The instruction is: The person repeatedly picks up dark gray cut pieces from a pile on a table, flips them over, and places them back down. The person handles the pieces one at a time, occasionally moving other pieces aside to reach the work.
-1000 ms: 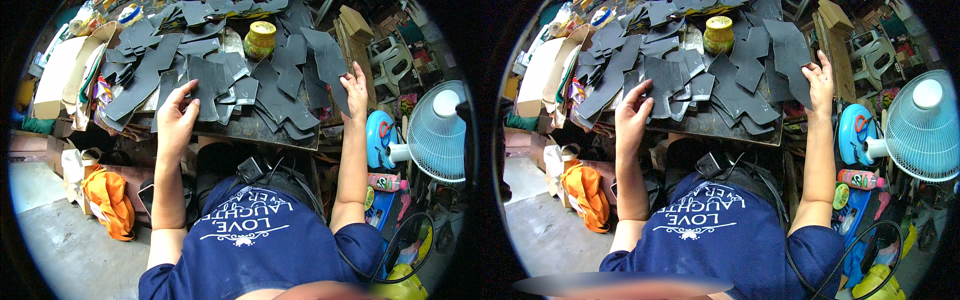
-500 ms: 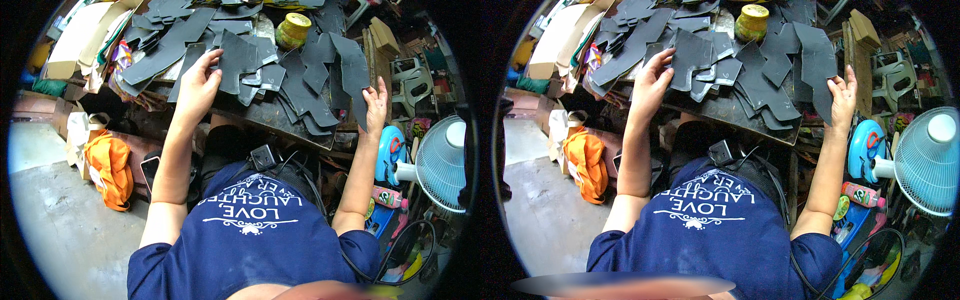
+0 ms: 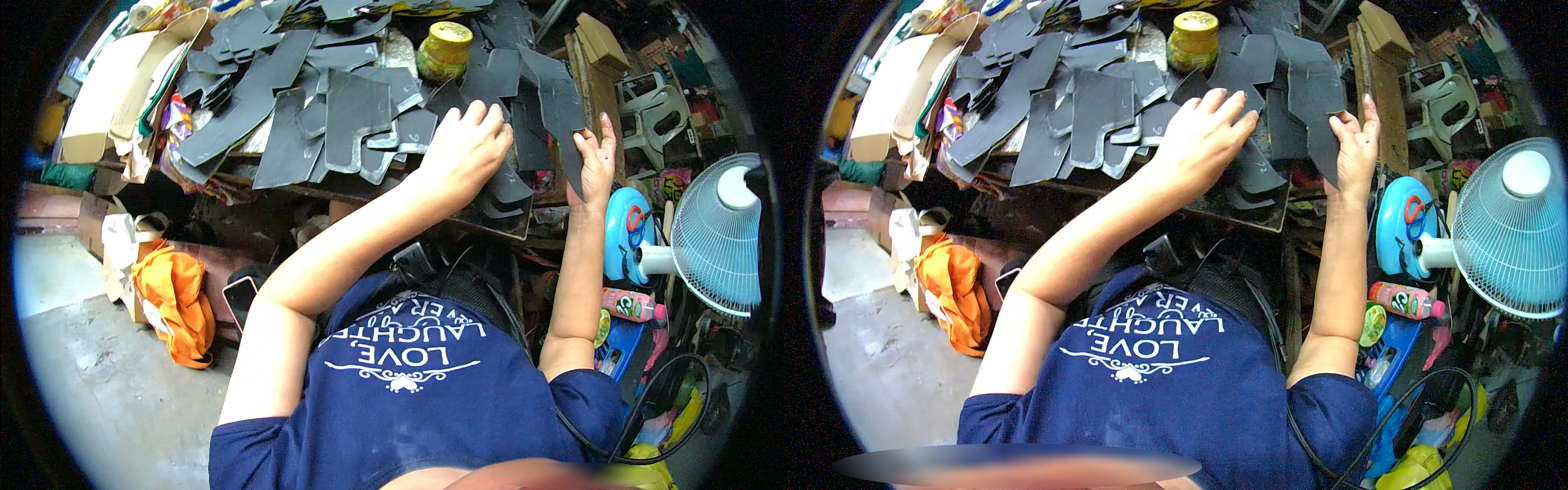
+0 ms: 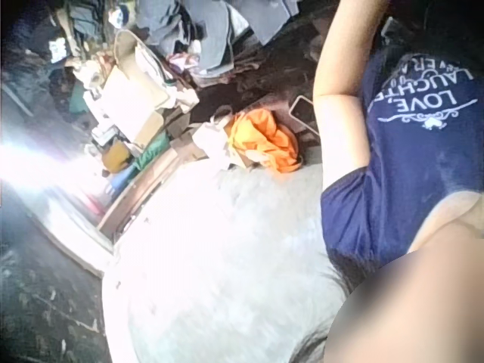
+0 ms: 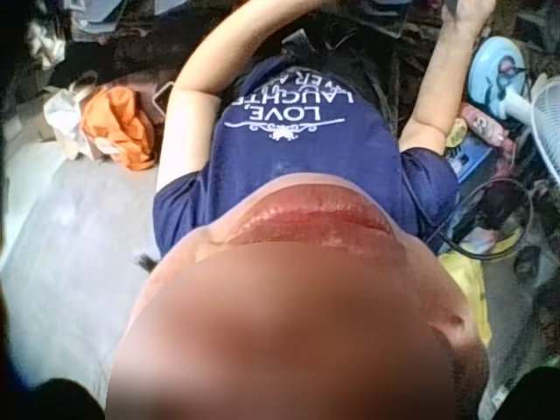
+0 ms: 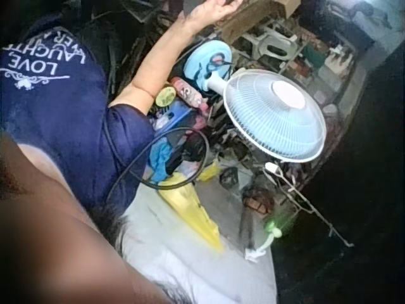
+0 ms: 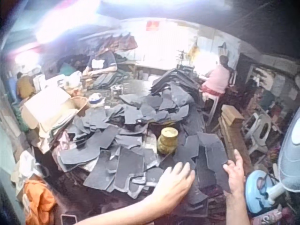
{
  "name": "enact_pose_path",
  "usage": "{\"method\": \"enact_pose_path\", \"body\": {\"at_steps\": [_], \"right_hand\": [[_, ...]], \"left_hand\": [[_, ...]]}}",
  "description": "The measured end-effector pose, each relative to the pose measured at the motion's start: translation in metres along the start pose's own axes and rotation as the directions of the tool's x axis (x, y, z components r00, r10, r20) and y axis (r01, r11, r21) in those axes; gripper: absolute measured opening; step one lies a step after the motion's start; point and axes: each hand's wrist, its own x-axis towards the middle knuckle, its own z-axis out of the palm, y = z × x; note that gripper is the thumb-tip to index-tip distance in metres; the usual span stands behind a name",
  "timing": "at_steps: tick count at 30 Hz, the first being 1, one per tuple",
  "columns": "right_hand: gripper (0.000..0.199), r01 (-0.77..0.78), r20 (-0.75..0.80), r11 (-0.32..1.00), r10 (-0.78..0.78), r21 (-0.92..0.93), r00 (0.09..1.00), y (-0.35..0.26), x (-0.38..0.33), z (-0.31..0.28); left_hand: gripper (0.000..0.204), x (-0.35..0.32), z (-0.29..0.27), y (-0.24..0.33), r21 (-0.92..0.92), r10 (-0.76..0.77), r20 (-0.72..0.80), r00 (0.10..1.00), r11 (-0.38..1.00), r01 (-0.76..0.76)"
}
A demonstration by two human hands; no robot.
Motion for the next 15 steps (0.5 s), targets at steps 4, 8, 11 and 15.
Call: {"method": "enact_pose_path", "body": {"at_steps": [4, 8, 11, 15], "right_hand": [[0.066, 0.019, -0.019, 0.999, -0.019, -0.026, 1.0, -0.008, -0.005, -0.006], [0.065, -0.007, -0.059, 0.999, 0.005, -0.046, 0.998, -0.007, -0.007, -0.015], [0.063, -0.029, -0.082, 0.998, 0.024, -0.059, 0.996, 0.003, -0.006, -0.016], [0.067, -0.094, -0.091, 0.991, 0.085, -0.093, 0.992, 0.015, -0.009, -0.002]], "left_hand": [[0.021, 0.022, 0.032, -0.008, 0.154, -0.015, 0.187, 0.982, 0.988, -0.014], [0.01, 0.022, 0.036, -0.018, -0.051, -0.05, -0.058, 0.997, 0.998, 0.047], [0.011, 0.024, 0.027, -0.027, -0.156, -0.168, -0.261, 0.95, 0.979, 0.13], [0.016, 0.03, 0.004, -0.04, -0.401, -0.379, -0.44, 0.814, 0.894, 0.2]]}}
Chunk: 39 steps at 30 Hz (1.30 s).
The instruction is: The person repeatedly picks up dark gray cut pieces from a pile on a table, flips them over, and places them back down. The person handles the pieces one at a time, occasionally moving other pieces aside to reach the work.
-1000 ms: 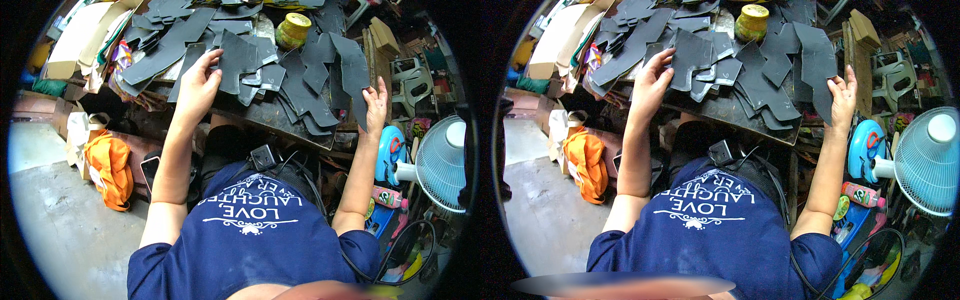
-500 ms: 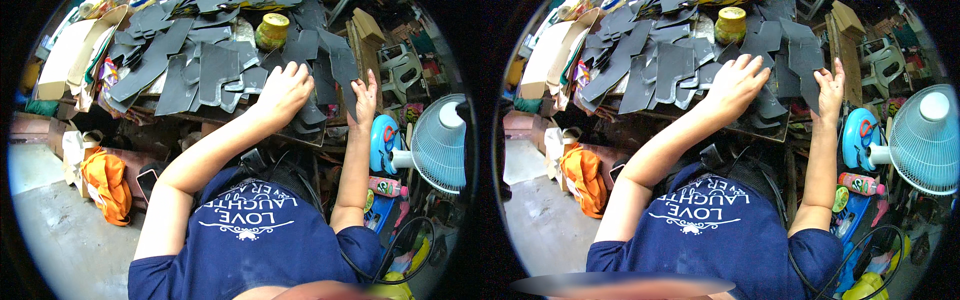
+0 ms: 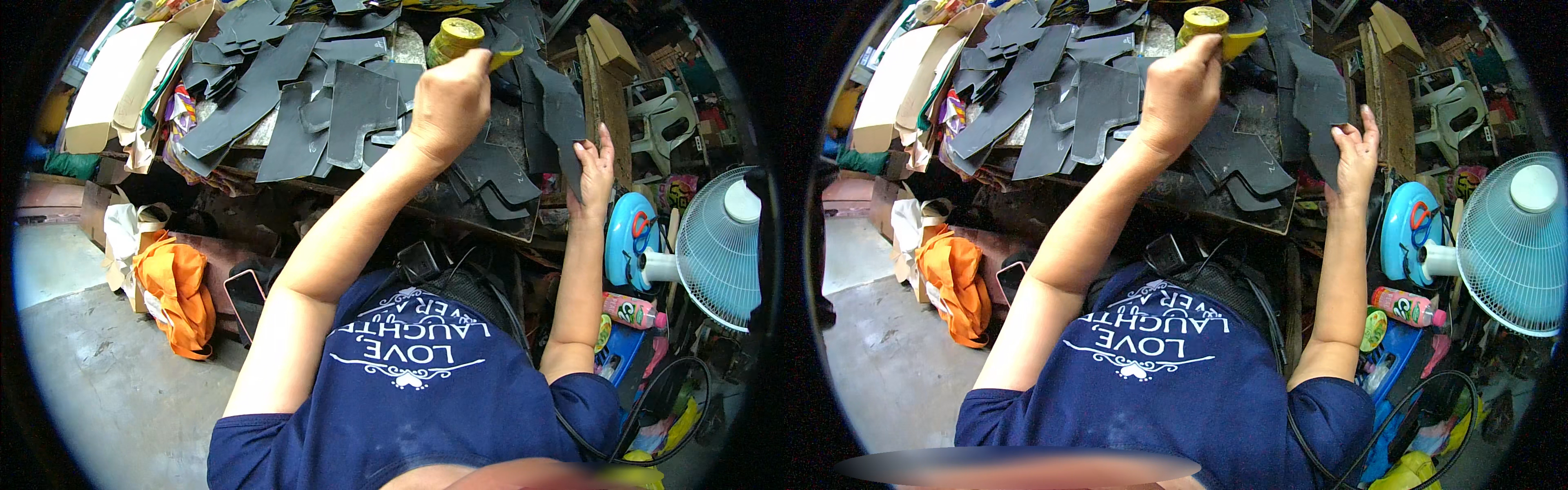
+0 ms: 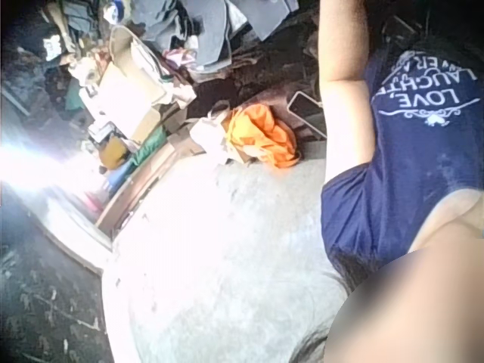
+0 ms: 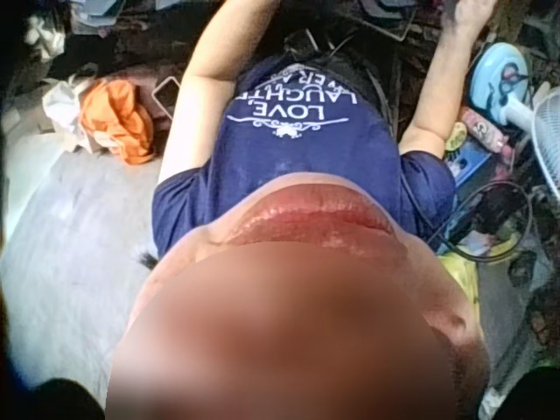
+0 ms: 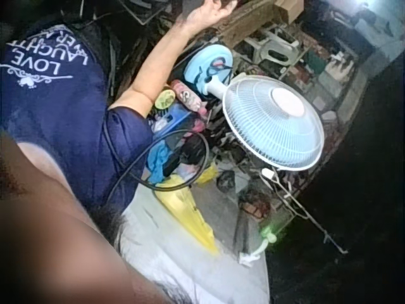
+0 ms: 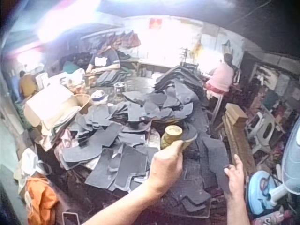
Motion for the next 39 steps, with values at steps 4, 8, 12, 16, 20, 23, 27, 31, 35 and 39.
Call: {"method": "enact_pose_path", "body": {"at_steps": [4, 8, 12, 16, 20, 23, 27, 31, 35, 39], "right_hand": [[0.069, 0.01, 0.214, 0.978, 0.036, -0.209, 0.976, 0.0, -0.01, 0.029], [0.074, 0.232, 0.317, 0.729, -0.022, -0.643, 0.948, -0.017, -0.019, 0.045], [0.069, 0.077, 0.271, 0.884, 0.058, -0.462, 0.961, -0.038, -0.019, 0.052], [0.077, -0.325, 0.611, 0.94, 0.196, 0.106, 0.767, -0.041, -0.034, 0.069], [0.062, -0.086, 0.452, 0.996, 0.085, -0.019, 0.888, -0.033, -0.047, 0.096], [0.039, 0.247, 0.393, 0.96, -0.177, -0.135, 0.902, -0.039, -0.054, 0.1], [0.024, 0.862, 0.555, 0.473, -0.674, -0.181, 0.486, -0.05, -0.048, 0.101], [0.022, 0.937, 0.582, 0.267, -0.735, -0.225, 0.349, -0.049, -0.043, 0.104], [0.023, 0.931, 0.584, 0.26, -0.726, -0.257, 0.364, -0.044, -0.043, 0.104], [0.024, 0.643, 0.39, 0.737, -0.54, -0.209, 0.746, -0.039, -0.041, 0.106]], "left_hand": [[0.01, 0.011, -0.024, 0.008, -0.127, -0.007, -0.162, 0.987, 0.992, -0.014], [0.019, 0.004, -0.048, 0.014, -0.115, 0.072, -0.118, 0.99, 0.99, -0.086], [0.03, -0.02, -0.065, 0.015, 0.036, 0.424, 0.022, 0.905, 0.905, -0.425], [0.035, -0.057, -0.073, 0.029, 0.023, 0.45, 0.312, 0.836, 0.877, -0.481], [0.036, -0.07, -0.076, 0.03, 0.015, 0.402, 0.381, 0.833, 0.898, -0.44], [0.04, -0.067, -0.084, 0.025, 0.0, 0.297, 0.322, 0.899, 0.949, -0.314], [0.03, -0.059, -0.105, 0.013, 0.173, 0.184, 0.203, 0.962, 0.96, -0.22], [0.035, -0.06, -0.12, -0.001, 0.488, -0.009, 0.222, 0.975, 0.867, -0.103], [0.052, -0.064, -0.117, -0.018, 0.597, -0.132, 0.233, 0.964, 0.802, -0.034], [0.054, -0.065, -0.115, -0.029, 0.61, -0.17, 0.215, 0.962, 0.793, 0.003]]}}
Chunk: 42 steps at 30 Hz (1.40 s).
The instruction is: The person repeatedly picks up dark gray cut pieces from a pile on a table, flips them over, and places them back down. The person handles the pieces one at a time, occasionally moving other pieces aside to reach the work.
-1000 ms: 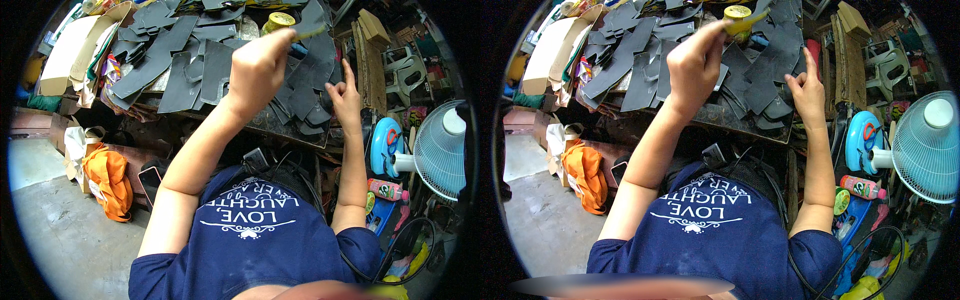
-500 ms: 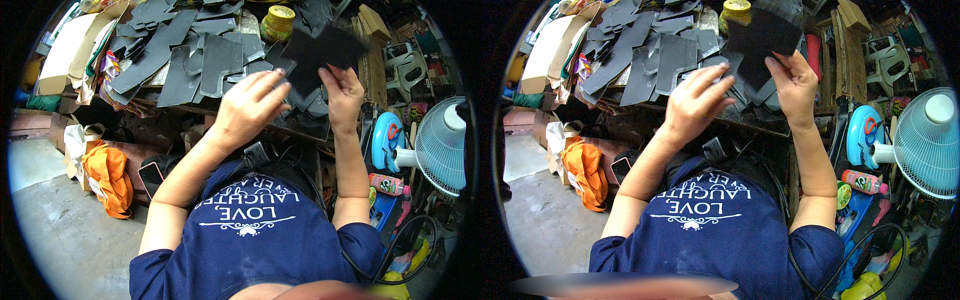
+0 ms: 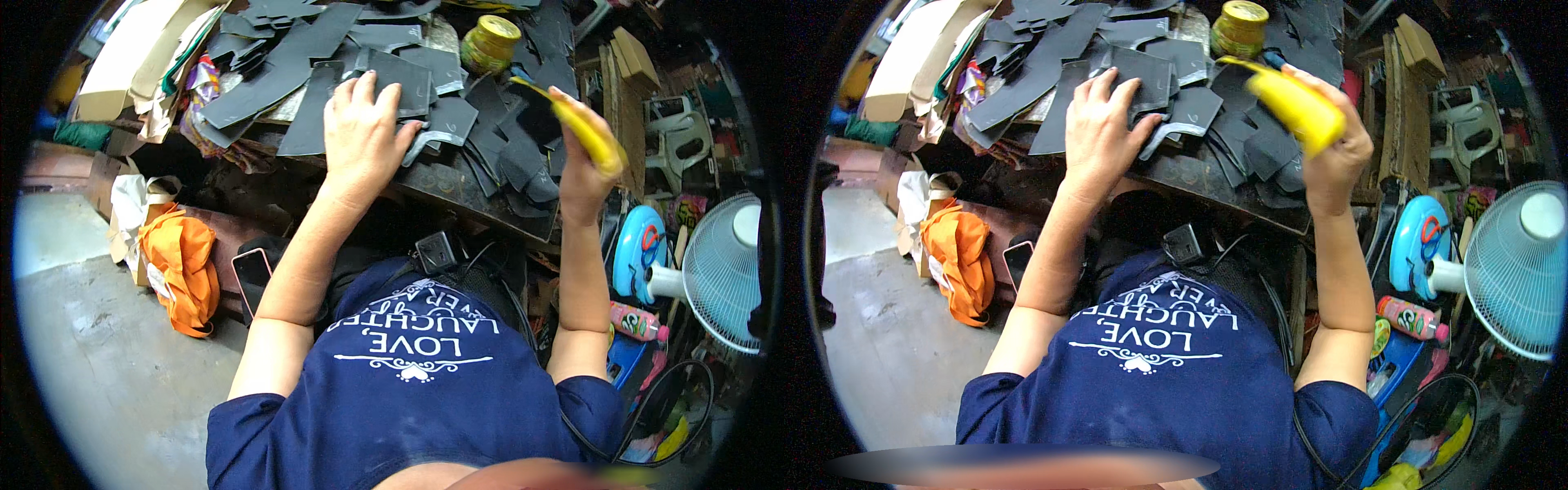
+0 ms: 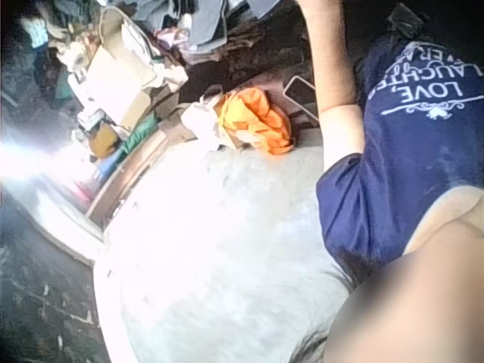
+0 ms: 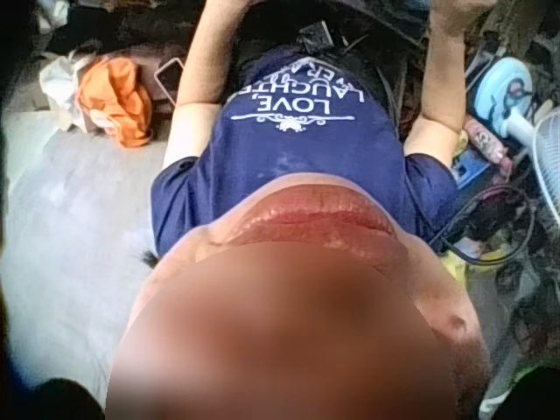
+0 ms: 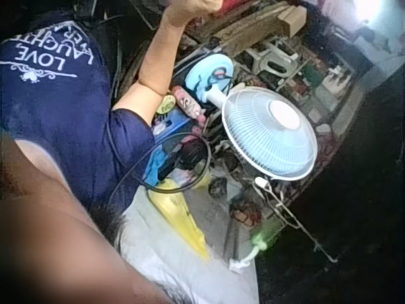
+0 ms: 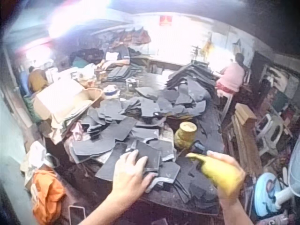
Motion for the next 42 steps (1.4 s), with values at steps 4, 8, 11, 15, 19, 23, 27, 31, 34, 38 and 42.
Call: {"method": "enact_pose_path", "body": {"at_steps": [4, 8, 11, 15, 19, 23, 27, 31, 34, 38, 42], "right_hand": [[0.021, -0.474, 0.069, 0.777, 0.493, 0.414, 0.867, 0.01, 0.009, 0.01], [0.028, -0.751, 0.379, 0.589, 0.649, 0.3, 0.66, 0.017, 0.011, 0.033], [0.027, -0.765, 0.474, 0.607, 0.62, 0.216, 0.626, 0.024, 0.017, 0.052], [0.024, -0.745, 0.508, 0.639, 0.587, 0.188, 0.631, 0.036, 0.028, 0.07], [0.026, -0.785, 0.529, 0.573, 0.602, 0.235, 0.598, 0.043, 0.036, 0.079], [0.029, -0.812, 0.548, 0.492, 0.604, 0.315, 0.579, 0.045, 0.035, 0.085], [0.03, -0.829, 0.546, 0.511, 0.638, 0.23, 0.544, 0.047, 0.038, 0.089], [0.028, -0.834, 0.565, 0.526, 0.644, 0.163, 0.517, 0.049, 0.042, 0.091], [0.025, -0.822, 0.571, 0.557, 0.639, 0.118, 0.515, 0.048, 0.044, 0.096], [0.019, -0.744, 0.522, 0.649, 0.585, 0.157, 0.621, 0.039, 0.045, 0.096], [0.015, -0.552, 0.359, 0.828, 0.487, 0.101, 0.796, 0.019, 0.044, 0.061]], "left_hand": [[0.053, 0.002, -0.002, -0.006, -0.028, -0.053, 0.053, 0.997, 0.998, 0.055], [0.05, 0.003, -0.003, -0.006, -0.103, -0.078, 0.027, 0.997, 0.991, 0.081], [0.045, 0.003, -0.001, -0.006, -0.155, -0.114, -0.019, 0.993, 0.982, 0.11], [0.037, 0.004, 0.002, -0.009, -0.207, -0.154, -0.081, 0.985, 0.969, 0.135], [0.032, 0.005, 0.003, -0.015, -0.234, -0.157, -0.11, 0.981, 0.964, 0.128], [0.031, 0.005, 0.002, -0.018, -0.287, -0.177, -0.126, 0.976, 0.948, 0.135], [0.029, 0.006, 0.0, -0.02, -0.362, -0.222, -0.116, 0.968, 0.917, 0.167], [0.028, 0.006, -0.001, -0.021, -0.385, -0.241, -0.094, 0.966, 0.904, 0.188], [0.029, 0.006, 0.001, -0.021, -0.349, -0.218, -0.118, 0.969, 0.922, 0.165], [0.03, 0.005, 0.004, -0.022, -0.316, -0.188, -0.147, 0.971, 0.939, 0.134], [0.035, 0.004, 0.007, -0.017, -0.261, -0.152, -0.152, 0.977, 0.959, 0.109]]}}
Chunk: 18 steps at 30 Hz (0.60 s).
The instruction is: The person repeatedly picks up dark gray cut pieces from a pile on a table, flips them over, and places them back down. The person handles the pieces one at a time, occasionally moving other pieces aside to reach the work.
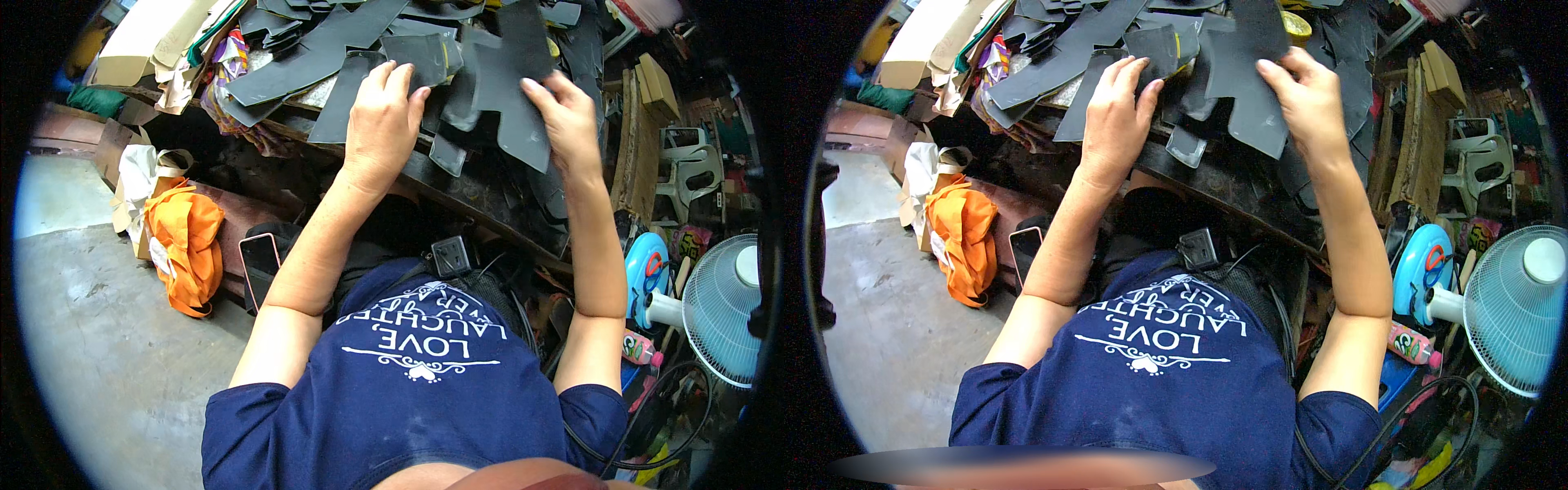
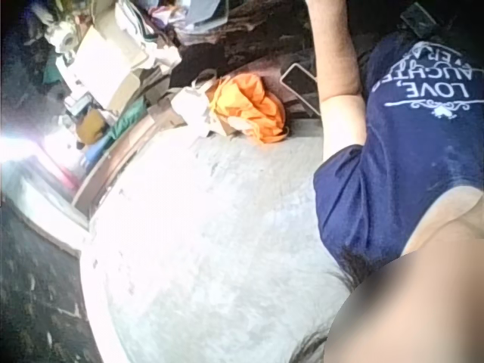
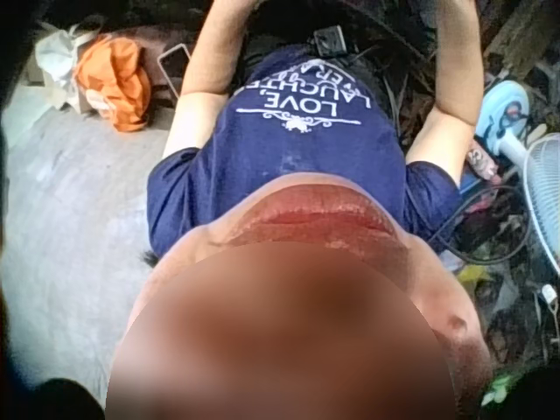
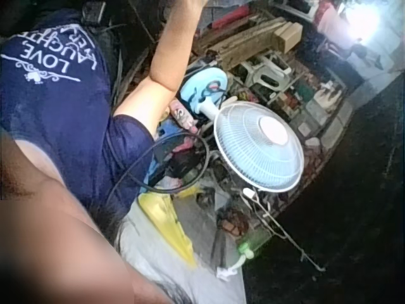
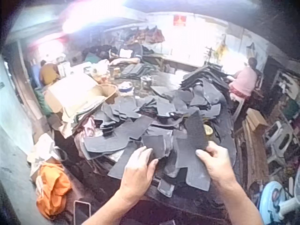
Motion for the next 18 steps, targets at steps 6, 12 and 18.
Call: {"method": "enact_pose_path", "body": {"at_steps": [6, 12, 18], "right_hand": [[0.02, 0.058, -0.154, 0.983, -0.031, 0.176, 0.988, -0.016, -0.039, -0.043], [0.019, -0.031, -0.09, 0.947, 0.063, 0.32, 0.994, 0.002, -0.052, -0.055], [0.015, 0.202, -0.342, 0.889, -0.055, 0.411, 0.938, 0.017, -0.067, -0.066]], "left_hand": [[0.041, 0.008, -0.007, 0.02, 0.237, 0.18, 0.011, 0.984, 0.955, -0.178], [0.041, -0.001, 0.003, 0.069, -0.757, -0.059, 0.427, 0.902, 0.522, 0.393], [0.041, -0.009, 0.019, 0.072, -0.76, 0.069, 0.65, 0.757, 0.064, 0.647]]}}
